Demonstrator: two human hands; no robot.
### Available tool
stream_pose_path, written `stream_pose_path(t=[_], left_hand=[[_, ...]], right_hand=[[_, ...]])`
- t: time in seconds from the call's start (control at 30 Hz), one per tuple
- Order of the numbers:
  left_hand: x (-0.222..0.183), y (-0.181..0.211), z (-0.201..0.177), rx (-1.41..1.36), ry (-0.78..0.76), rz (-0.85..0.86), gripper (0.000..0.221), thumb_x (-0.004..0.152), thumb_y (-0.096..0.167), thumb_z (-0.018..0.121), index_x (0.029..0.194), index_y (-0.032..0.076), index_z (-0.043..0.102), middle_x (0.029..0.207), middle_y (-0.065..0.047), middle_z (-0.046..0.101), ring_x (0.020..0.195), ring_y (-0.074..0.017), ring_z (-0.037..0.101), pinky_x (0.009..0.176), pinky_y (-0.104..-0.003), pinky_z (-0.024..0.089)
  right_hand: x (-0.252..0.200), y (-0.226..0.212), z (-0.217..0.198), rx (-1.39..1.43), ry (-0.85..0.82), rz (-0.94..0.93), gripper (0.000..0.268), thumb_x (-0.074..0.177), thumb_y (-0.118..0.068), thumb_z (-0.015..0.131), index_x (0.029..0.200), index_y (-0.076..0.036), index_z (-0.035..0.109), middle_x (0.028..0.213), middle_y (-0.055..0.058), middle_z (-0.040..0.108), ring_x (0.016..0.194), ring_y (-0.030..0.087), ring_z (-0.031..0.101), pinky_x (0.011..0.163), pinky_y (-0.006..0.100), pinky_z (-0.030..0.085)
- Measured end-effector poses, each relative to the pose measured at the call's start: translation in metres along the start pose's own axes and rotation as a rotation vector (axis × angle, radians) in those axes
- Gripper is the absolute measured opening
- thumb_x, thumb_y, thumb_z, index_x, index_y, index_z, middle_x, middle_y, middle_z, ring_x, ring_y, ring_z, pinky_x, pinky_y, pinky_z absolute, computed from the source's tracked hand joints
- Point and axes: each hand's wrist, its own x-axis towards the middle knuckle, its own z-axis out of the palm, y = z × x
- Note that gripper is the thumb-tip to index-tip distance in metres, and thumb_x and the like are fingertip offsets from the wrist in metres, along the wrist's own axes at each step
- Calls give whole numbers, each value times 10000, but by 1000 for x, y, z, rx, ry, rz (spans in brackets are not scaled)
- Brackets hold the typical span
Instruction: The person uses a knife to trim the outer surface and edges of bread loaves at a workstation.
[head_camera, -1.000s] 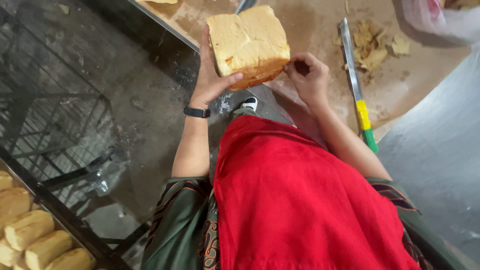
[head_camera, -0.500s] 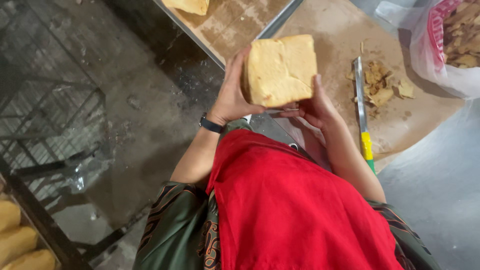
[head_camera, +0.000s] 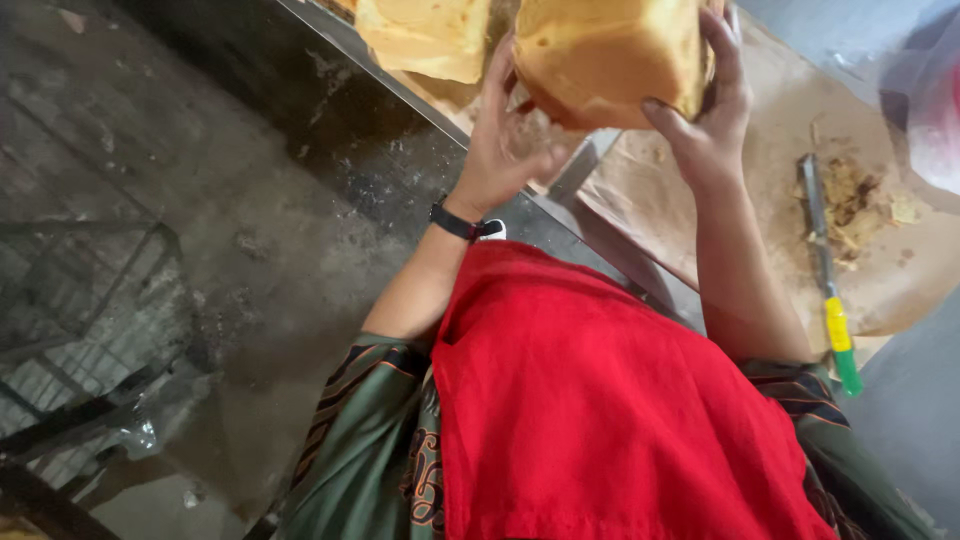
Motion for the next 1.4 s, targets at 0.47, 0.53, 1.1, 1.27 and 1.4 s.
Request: stream_pose_path(t=[0.47,0.53,1.1,1.27,1.4], left_hand=[[7,45,-102,824,520,97,450,885,191,839,1217,65,561,1211,-98,581,1080,-169,567,924,-360,470],[28,60,-110,1070,528,321,586,823,265,842,1235,29,498,1226,-141,509,1174,-247,495,1013,-444,417],[-22,15,-49,617,-124,-74,1050,917,288,823,1635,-25,124,1673,-298,245,1585,-442,288,1330,-520,307],[-24,31,-57,398,-115,-135,1053,841,196,815,1625,-43,155,1656,-306,293,1571,-420,335,1315,-471,331],[-28,26,-62,345,-136,-150,1049,818,171,809,1609,-46,155,1614,-298,339,1537,-400,366,1290,-445,336]], right_hand=[[19,46,35,62,-33,334,704,1102,-93,616,1679,-192,224,1752,63,281,1323,229,567,982,332,566],[16,69,29,158,-64,437,617,1218,-292,569,1696,-170,199,1747,71,334,1422,227,526,1091,382,586],[16,53,53,438,-86,518,681,1142,-518,450,1646,-88,291,1640,62,458,1506,170,474,1255,334,415],[-8,28,73,452,-25,516,698,1117,-390,579,1661,-71,282,1641,85,448,1481,179,480,1201,334,432],[-14,9,72,383,-3,442,640,1135,-366,607,1627,-55,340,1577,75,497,1391,146,498,1152,280,464]])
